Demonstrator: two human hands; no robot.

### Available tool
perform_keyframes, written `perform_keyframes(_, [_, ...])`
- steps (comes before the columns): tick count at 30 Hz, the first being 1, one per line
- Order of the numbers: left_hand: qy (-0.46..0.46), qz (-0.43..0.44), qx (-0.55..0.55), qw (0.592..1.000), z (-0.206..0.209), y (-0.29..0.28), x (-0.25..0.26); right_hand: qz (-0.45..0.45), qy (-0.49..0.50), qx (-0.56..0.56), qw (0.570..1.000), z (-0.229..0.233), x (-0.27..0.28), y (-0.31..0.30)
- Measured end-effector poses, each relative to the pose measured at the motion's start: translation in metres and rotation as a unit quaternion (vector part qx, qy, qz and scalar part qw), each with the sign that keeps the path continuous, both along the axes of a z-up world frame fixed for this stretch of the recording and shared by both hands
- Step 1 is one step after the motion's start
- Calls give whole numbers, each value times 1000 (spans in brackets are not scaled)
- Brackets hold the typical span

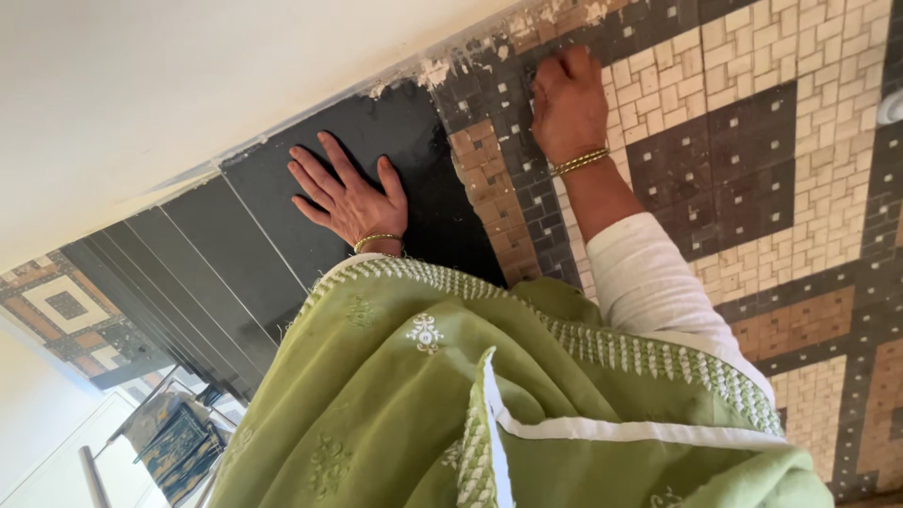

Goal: The person scrapes grout and cleans a tiled floor by hand using a small tool and a dustpan to collect debris.

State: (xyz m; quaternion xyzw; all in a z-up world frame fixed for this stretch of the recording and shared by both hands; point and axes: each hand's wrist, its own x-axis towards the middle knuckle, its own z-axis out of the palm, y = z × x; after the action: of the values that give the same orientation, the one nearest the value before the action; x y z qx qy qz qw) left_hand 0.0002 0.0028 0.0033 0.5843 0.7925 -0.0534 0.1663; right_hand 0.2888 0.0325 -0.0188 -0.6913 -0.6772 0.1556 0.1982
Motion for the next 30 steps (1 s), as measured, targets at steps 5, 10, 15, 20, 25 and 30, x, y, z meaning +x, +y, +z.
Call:
perform_keyframes(5, [0, 0, 9, 1000, -3, 0, 1, -54, -8, 66, 996, -28, 16, 17])
perform_keyframes(10, [7, -5, 16, 1000, -2, 0, 0, 46, -13, -25, 999, -18, -70, -39])
perform_keyframes(15, [8, -10, 9, 1000, -2, 0, 1, 54, -26, 27, 998, -36, -25, -25])
perform_keyframes(20, [14, -6, 8, 1000, -3, -1, 0, -125, -30, 59, 990, -18, 55, -3])
perform_keyframes(25, [25, -13, 35, 999, -10, -6, -1, 101, -35, -14, 994, -5, -41, -71])
perform_keyframes(30, [36, -15, 24, 999, -16, -10, -2, 21, -61, -2, 998, -3, 35, -70])
